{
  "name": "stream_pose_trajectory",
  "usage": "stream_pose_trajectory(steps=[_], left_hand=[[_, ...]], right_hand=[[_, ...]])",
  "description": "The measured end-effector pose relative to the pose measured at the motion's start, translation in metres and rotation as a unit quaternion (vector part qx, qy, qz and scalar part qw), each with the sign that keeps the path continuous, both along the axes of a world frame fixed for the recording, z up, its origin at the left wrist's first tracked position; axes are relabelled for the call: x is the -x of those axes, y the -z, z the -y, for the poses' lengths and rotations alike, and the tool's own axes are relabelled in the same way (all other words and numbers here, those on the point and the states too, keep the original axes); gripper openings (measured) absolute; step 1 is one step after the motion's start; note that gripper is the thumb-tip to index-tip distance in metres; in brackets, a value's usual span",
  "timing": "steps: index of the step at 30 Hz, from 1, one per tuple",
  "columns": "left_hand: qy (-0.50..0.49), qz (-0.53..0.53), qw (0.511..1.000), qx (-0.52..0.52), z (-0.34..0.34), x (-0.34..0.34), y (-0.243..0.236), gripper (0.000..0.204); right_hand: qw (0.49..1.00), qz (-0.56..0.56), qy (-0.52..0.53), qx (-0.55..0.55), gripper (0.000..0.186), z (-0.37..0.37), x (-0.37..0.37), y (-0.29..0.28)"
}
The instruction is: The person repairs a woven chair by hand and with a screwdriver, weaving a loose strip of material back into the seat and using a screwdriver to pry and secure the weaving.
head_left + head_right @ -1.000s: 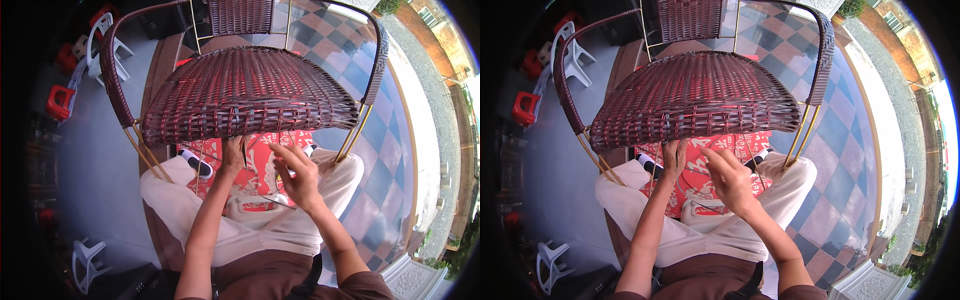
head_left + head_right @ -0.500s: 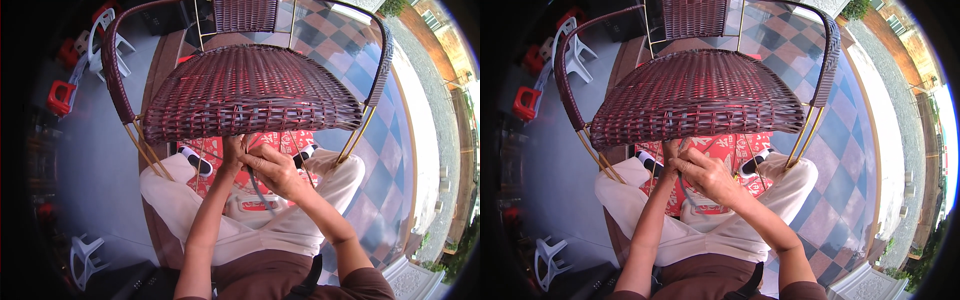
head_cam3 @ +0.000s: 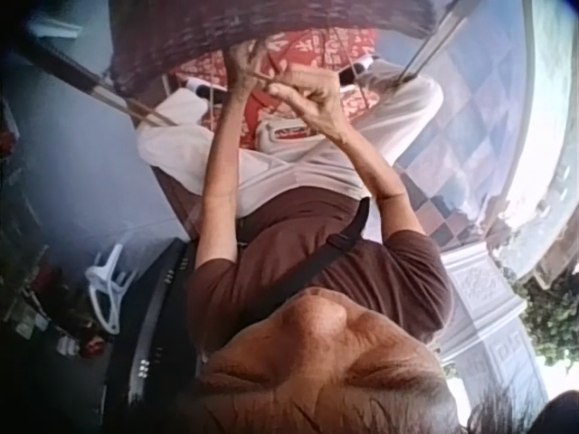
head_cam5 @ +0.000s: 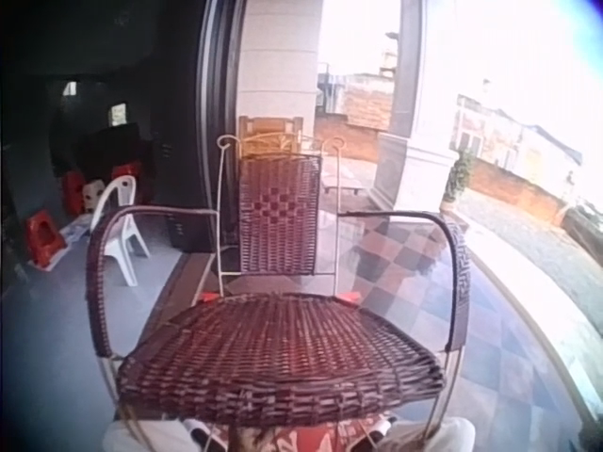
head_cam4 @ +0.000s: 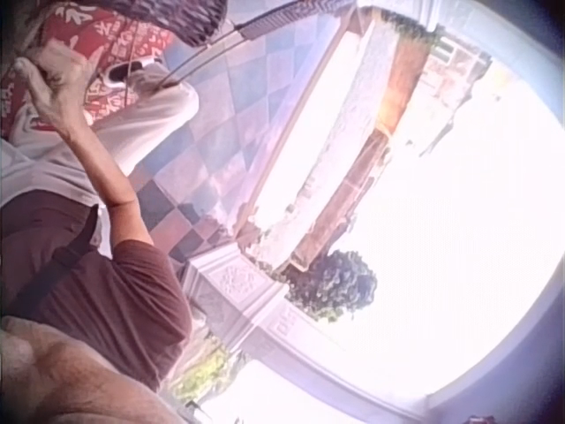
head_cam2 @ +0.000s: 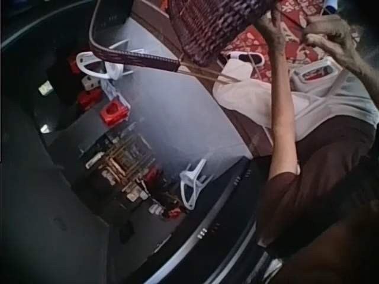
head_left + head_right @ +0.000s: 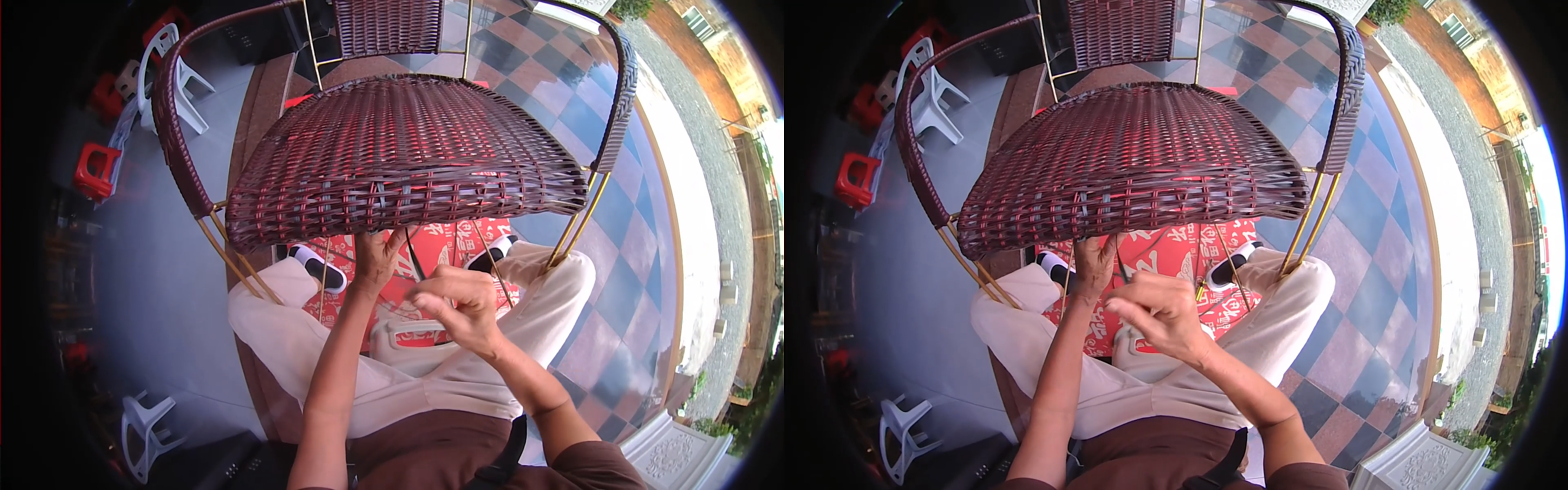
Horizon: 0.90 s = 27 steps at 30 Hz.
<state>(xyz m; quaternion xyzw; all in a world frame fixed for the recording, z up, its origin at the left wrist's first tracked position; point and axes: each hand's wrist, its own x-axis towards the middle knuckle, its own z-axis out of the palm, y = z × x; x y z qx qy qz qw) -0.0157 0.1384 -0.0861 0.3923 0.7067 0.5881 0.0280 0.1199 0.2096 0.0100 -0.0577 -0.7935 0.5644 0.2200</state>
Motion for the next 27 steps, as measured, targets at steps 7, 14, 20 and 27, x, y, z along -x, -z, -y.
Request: stream_pose_trajectory(steps=[7,14,20,27], left_hand=[[-0.007,-0.028,0.999,0.027,-0.001,-0.004,-0.004,0.035],[0.001,0.006,0.998,0.065,0.010,0.001,0.011,0.035],[0.037,-0.016,0.999,-0.002,0.004,0.010,0.005,0.028],[0.035,-0.001,0.999,0.009,0.004,0.011,0.009,0.023]], right_hand=[[0.963,0.072,0.139,0.219,0.017,0.013,-0.009,0.023],[0.933,0.142,0.140,0.301,0.024,0.012,0.001,0.026],[0.957,0.107,0.163,0.216,0.022,0.015,0.009,0.050],[0.958,0.055,0.152,0.236,0.018,0.017,0.024,0.060]])
